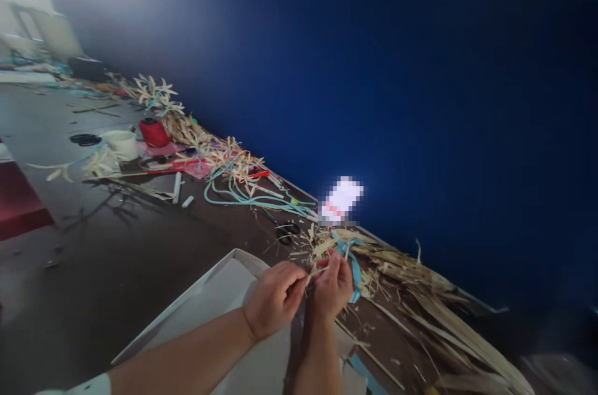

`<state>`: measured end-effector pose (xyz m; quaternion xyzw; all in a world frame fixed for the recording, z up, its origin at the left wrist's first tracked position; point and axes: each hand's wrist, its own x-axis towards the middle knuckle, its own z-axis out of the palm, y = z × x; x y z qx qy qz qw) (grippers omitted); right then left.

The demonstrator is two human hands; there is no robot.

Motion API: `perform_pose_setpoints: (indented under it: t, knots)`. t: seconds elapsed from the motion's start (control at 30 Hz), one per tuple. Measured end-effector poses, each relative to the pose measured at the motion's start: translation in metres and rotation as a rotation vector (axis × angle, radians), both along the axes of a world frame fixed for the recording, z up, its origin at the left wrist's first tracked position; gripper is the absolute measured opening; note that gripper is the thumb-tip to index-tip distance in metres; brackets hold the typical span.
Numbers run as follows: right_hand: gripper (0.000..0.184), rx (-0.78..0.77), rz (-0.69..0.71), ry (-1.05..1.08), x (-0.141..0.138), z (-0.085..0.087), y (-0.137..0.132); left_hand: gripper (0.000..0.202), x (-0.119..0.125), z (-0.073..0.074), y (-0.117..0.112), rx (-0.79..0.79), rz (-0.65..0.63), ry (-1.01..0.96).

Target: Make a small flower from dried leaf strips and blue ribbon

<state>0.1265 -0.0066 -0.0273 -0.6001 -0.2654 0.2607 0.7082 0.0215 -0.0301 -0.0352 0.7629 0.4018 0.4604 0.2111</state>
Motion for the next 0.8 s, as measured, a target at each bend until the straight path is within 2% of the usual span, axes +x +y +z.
perform_pose_setpoints:
  t: [0.23,0.5,0.8]
  knots:
    - [0.039,0.008,0.022,0.023,0.003,-0.007,0.006,0.019,0.0,-0.001,0.004,-0.033,0.041,-0.049]
    - [0.038,-0.018,0.075,-0.132,0.009,-0.016,0.009,0.026,0.002,-0.005,0.021,-0.159,0.145,-0.172]
    - [0.041,0.011,0.105,-0.17,0.01,-0.023,0.014,0.026,0.001,-0.003,0.025,-0.165,0.136,-0.198]
